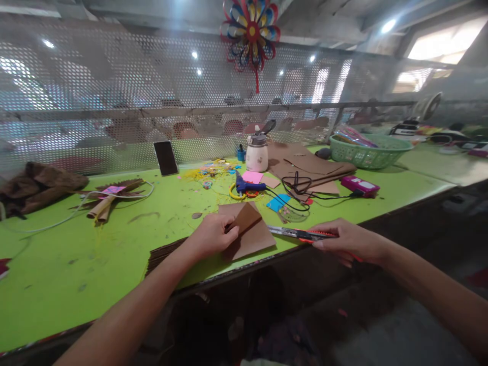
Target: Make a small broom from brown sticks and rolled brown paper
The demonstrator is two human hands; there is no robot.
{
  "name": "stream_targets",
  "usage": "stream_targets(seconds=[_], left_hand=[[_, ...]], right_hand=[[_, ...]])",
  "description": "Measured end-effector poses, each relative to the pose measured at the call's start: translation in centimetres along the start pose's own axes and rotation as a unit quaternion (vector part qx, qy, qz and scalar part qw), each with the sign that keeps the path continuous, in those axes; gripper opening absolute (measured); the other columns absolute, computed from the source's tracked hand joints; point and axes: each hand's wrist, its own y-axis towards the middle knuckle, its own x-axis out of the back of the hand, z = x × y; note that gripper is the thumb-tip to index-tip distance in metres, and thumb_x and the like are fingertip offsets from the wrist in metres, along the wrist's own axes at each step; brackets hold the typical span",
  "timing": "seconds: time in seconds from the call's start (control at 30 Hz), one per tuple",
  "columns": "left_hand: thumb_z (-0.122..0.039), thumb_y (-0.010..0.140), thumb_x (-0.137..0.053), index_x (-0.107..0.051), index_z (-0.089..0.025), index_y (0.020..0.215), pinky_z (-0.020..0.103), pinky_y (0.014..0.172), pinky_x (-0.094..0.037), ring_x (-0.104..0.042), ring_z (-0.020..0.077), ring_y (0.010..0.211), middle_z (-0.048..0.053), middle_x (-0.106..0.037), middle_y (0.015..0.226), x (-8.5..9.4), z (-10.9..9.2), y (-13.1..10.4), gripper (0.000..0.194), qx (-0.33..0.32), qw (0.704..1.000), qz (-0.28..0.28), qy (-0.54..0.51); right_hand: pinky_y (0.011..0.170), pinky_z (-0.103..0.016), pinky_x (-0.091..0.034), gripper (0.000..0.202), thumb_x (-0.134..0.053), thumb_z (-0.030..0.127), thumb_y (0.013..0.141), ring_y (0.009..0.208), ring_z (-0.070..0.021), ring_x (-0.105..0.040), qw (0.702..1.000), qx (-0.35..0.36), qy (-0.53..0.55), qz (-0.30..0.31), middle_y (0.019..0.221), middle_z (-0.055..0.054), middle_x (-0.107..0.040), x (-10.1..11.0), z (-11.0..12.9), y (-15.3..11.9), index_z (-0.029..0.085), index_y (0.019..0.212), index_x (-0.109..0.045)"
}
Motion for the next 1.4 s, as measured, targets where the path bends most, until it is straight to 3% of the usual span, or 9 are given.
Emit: stream_targets(seconds=[0.3, 0.47, 0.6, 0.77, 0.9, 1.1, 1.2, 1.3, 1.4], left_hand=[[-0.033, 0.081, -0.044, -0.040, -0.019, 0.056, 0.026, 0.052, -0.020, -0.037, 0.0112, 0.050, -0.003, -0.041, 0.051, -0.1, 0.1, 0.0, 0.029, -0.010, 1.000, 0.013, 0.010], [-0.030, 0.080, -0.045, -0.034, -0.019, 0.054, 0.026, 0.051, -0.019, -0.034, 0.0109, 0.049, -0.004, -0.036, 0.050, -0.2, 0.1, 0.1, 0.030, -0.010, 1.000, 0.007, 0.022], [-0.030, 0.082, -0.045, -0.040, -0.019, 0.056, 0.027, 0.052, -0.023, -0.037, 0.0119, 0.050, -0.003, -0.039, 0.051, -0.3, 0.1, 0.1, 0.029, -0.015, 0.999, 0.010, 0.032], [-0.025, 0.083, -0.048, -0.062, -0.015, 0.076, 0.027, 0.070, -0.037, -0.053, 0.0176, 0.077, 0.007, -0.060, 0.083, -0.2, -0.4, -0.1, 0.019, -0.086, 0.995, 0.037, 0.017], [-0.027, 0.085, -0.049, -0.067, -0.015, 0.092, 0.029, 0.078, -0.040, -0.054, 0.0189, 0.084, 0.009, -0.059, 0.094, -0.2, -0.6, 0.0, 0.023, -0.104, 0.992, 0.066, 0.014], [-0.041, 0.084, -0.053, -0.067, -0.017, 0.102, 0.030, 0.091, -0.039, -0.055, 0.0217, 0.100, 0.010, -0.059, 0.109, 0.7, -0.1, 0.3, 0.033, -0.117, 0.985, 0.119, -0.049], [-0.048, 0.091, -0.038, -0.067, -0.018, 0.104, 0.028, 0.097, -0.036, -0.054, 0.0203, 0.108, 0.008, -0.060, 0.118, 1.5, 0.3, 0.5, 0.044, -0.113, 0.974, 0.160, -0.118], [-0.043, 0.095, -0.025, -0.065, -0.018, 0.108, 0.027, 0.096, -0.038, -0.055, 0.0182, 0.109, 0.006, -0.062, 0.120, 1.3, 1.0, 1.1, 0.049, -0.088, 0.970, 0.173, -0.148], [-0.035, 0.091, -0.040, -0.066, -0.017, 0.107, 0.028, 0.098, -0.037, -0.054, 0.0189, 0.112, 0.007, -0.061, 0.123, 0.2, 1.7, 1.9, 0.035, -0.106, 0.978, 0.146, -0.105]], right_hand=[[0.035, -0.017, -0.036, 0.046, -0.068, 0.043, 0.071, 0.034, -0.0039, -0.039, 0.996, -0.008, 0.024, 0.085, 0.055, 0.007, -0.043, 0.9, 0.3, 0.4, 0.016, 0.108, -0.064], [0.042, -0.018, -0.041, 0.040, -0.064, 0.044, 0.075, 0.042, -0.0068, -0.044, 0.994, 0.038, -0.043, 0.097, 0.054, 0.005, -0.045, 0.8, 0.7, 0.1, 0.014, 0.101, -0.066], [0.050, -0.019, -0.046, 0.035, -0.061, 0.043, 0.079, 0.053, -0.0095, -0.052, 0.986, 0.064, -0.125, 0.095, 0.071, 0.000, -0.056, 1.0, 1.1, 0.1, 0.016, 0.100, -0.067], [0.071, -0.026, -0.050, 0.039, -0.059, 0.043, 0.081, 0.079, -0.0208, -0.064, 0.945, 0.128, -0.295, 0.052, 0.094, -0.005, -0.068, 1.1, 1.5, 0.6, 0.021, 0.112, -0.066], [0.095, -0.036, -0.040, 0.046, -0.055, 0.036, 0.086, 0.110, -0.0270, -0.055, 0.903, 0.203, -0.379, -0.002, 0.123, -0.008, -0.059, 0.0, 1.4, 0.7, 0.028, 0.131, -0.052], [0.083, -0.036, -0.046, 0.045, -0.049, 0.032, 0.090, 0.093, -0.0246, -0.061, 0.871, 0.235, -0.430, -0.031, 0.108, -0.012, -0.060, -1.5, 0.2, 0.2, 0.030, 0.135, -0.047], [0.081, -0.035, -0.047, 0.044, -0.046, 0.033, 0.091, 0.092, -0.0240, -0.061, 0.866, 0.244, -0.435, -0.033, 0.105, -0.011, -0.060, -1.5, -0.3, -0.2, 0.030, 0.135, -0.046], [0.082, -0.035, -0.047, 0.043, -0.043, 0.034, 0.093, 0.095, -0.0239, -0.061, 0.870, 0.248, -0.424, -0.035, 0.108, -0.012, -0.060, -1.4, -0.5, -0.5, 0.028, 0.135, -0.046], [0.084, -0.036, -0.047, 0.043, -0.043, 0.035, 0.093, 0.098, -0.0246, -0.060, 0.873, 0.252, -0.416, -0.032, 0.111, -0.012, -0.061, -1.5, -0.2, -0.3, 0.027, 0.134, -0.048]])
